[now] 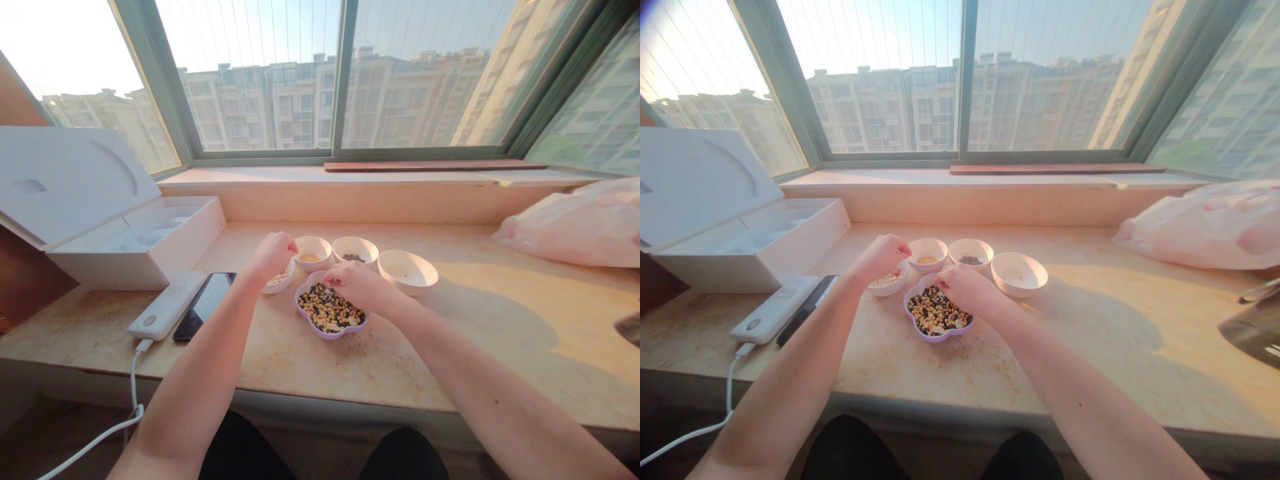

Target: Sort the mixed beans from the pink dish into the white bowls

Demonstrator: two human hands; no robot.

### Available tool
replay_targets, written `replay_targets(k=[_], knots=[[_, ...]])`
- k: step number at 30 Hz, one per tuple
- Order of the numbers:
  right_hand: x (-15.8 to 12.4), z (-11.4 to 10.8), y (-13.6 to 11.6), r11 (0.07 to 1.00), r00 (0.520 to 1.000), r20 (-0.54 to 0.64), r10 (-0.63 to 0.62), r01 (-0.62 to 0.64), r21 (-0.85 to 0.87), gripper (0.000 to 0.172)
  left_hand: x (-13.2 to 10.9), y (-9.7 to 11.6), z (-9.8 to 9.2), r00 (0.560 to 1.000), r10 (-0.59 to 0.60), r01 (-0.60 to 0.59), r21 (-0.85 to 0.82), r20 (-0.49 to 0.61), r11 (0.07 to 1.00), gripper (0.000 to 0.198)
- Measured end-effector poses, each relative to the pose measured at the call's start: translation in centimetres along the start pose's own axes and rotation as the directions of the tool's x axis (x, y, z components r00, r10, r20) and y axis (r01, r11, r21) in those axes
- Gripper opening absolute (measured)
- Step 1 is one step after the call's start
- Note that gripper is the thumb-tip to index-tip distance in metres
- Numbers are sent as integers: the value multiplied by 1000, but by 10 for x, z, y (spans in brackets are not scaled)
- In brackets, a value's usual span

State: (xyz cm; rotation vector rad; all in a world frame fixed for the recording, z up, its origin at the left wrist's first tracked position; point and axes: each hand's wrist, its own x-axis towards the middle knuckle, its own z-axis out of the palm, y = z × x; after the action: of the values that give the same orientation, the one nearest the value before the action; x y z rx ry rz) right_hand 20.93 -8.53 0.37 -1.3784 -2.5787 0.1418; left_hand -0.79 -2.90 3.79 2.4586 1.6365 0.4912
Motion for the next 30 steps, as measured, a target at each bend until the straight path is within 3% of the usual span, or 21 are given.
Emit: replay_targets(k=[4, 7, 12, 18, 24, 27, 30], knots=[[1, 2, -2, 998, 998, 61, 25, -21, -62, 33, -1, -6, -4, 975, -140, 114, 149, 174, 982, 24], [1, 5, -2, 994, 996, 86, 32, -23, -103, 33, -2, -8, -4, 935, -202, 128, 252, 293, 959, 21], [3, 11, -2, 995, 995, 93, 28, -20, -95, 34, 1, -11, 2, 894, -250, 138, 304, 372, 943, 27], [4, 13, -6, 995, 995, 91, 42, -33, -99, 35, 1, -10, 6, 920, -245, 128, 357, 306, 925, 26], [1, 8, -6, 999, 999, 30, 17, -16, -28, 27, -4, -1, 0, 968, -207, 162, 282, 139, 946, 24], [-1, 3, -1, 986, 996, -44, 76, -69, 149, 17, -6, 4, -1, 983, -153, 126, 238, 100, 963, 23], [-1, 1, 7, 847, 979, -8, 204, -173, 503, 8, -6, 8, -1, 994, -99, 86, 205, 55, 975, 23]])
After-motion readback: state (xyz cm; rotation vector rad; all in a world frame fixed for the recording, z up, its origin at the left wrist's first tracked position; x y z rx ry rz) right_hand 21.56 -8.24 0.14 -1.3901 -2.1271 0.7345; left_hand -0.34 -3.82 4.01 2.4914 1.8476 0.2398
